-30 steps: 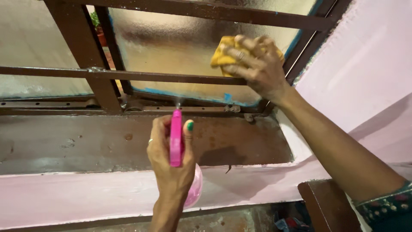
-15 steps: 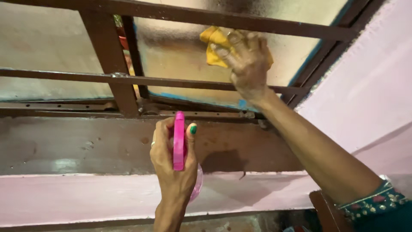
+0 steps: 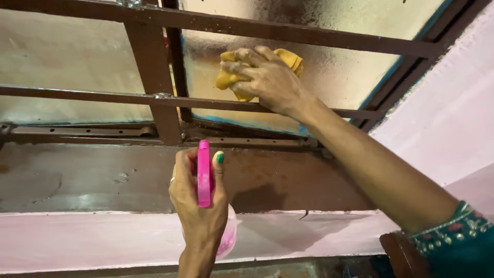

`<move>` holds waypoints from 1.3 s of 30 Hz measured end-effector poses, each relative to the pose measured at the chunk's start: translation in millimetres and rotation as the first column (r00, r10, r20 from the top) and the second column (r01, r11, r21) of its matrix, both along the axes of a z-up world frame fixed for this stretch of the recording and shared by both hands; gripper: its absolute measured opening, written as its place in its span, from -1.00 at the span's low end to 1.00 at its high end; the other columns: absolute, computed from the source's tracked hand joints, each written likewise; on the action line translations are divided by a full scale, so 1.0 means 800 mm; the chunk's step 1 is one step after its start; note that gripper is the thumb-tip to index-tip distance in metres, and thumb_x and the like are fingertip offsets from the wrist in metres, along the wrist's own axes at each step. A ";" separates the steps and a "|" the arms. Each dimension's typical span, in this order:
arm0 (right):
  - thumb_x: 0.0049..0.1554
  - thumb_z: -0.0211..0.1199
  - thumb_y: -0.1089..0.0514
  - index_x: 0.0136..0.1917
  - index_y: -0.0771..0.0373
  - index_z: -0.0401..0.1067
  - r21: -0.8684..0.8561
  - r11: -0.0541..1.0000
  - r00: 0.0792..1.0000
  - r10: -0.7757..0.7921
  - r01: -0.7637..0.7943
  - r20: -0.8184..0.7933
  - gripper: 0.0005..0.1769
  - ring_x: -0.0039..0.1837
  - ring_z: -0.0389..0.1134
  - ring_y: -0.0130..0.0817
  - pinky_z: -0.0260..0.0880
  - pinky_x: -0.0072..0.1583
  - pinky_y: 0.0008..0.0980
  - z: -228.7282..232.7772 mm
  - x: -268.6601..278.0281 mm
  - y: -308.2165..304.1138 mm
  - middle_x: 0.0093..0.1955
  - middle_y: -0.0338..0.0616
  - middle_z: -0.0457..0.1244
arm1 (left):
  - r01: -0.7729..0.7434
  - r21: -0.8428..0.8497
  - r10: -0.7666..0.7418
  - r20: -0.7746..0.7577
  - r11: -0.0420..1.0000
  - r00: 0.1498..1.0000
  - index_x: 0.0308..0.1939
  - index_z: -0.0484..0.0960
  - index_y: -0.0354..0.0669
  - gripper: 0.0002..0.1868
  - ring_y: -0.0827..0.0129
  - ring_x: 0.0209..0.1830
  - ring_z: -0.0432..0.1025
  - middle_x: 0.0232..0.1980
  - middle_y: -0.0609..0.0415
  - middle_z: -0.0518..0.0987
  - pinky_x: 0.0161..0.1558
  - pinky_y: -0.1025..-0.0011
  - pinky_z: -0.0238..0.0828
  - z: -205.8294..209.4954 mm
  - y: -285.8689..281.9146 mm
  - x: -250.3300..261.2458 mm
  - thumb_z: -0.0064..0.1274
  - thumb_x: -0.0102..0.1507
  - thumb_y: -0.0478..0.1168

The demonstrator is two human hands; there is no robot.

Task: The person cleans the window by holding a spray bottle and wiping the window glass panes with a cloth.

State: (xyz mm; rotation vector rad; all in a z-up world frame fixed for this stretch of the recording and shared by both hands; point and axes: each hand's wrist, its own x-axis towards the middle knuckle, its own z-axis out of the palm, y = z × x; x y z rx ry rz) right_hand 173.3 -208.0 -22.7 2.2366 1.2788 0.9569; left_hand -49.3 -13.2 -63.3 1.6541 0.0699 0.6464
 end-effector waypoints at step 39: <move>0.11 0.24 0.13 0.17 -0.22 0.46 0.387 0.915 0.993 -0.099 0.114 -0.058 -0.64 0.30 0.41 -0.40 0.54 0.15 -0.35 0.022 0.036 0.107 0.32 -0.51 0.37 | 0.050 0.014 -0.051 0.125 0.999 0.991 -0.04 0.54 -0.32 -0.75 0.41 -0.31 0.47 -0.24 0.00 0.58 -0.19 0.44 0.44 -0.010 0.016 0.050 0.18 0.31 -0.24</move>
